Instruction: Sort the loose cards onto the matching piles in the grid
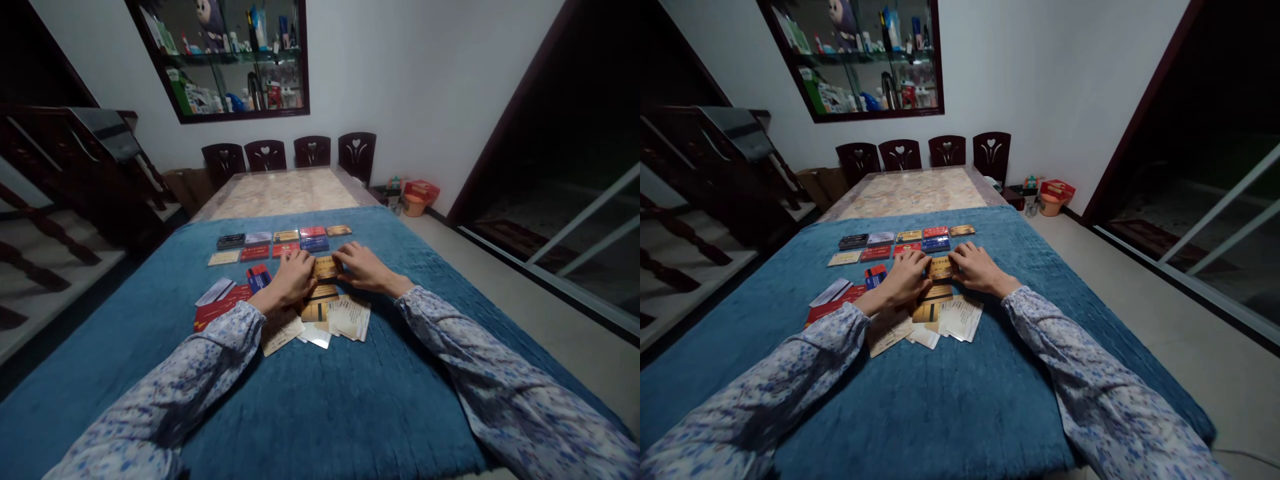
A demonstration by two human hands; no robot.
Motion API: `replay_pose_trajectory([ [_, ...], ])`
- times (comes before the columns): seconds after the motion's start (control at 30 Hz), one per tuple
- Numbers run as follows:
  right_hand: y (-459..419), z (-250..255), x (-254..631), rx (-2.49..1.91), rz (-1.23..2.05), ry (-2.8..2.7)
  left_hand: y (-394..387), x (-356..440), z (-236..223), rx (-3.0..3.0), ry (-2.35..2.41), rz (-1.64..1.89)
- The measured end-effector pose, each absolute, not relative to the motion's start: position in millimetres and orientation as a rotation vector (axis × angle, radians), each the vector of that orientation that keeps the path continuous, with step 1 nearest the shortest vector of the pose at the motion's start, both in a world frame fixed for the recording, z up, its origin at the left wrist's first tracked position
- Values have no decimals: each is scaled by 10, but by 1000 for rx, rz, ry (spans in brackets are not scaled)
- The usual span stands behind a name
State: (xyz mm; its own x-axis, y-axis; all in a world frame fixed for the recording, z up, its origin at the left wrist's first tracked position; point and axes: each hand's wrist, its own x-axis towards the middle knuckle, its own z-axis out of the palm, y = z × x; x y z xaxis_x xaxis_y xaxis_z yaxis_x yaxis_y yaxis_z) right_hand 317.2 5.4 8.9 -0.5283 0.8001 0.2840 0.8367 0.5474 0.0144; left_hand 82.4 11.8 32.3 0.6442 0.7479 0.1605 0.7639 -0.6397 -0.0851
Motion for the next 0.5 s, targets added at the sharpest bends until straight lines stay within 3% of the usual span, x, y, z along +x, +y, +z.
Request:
replay_pose_trajectory([
  [0.5, 300, 233, 3470, -1380, -213, -2567, 383, 1102, 505, -2750, -1208, -78],
])
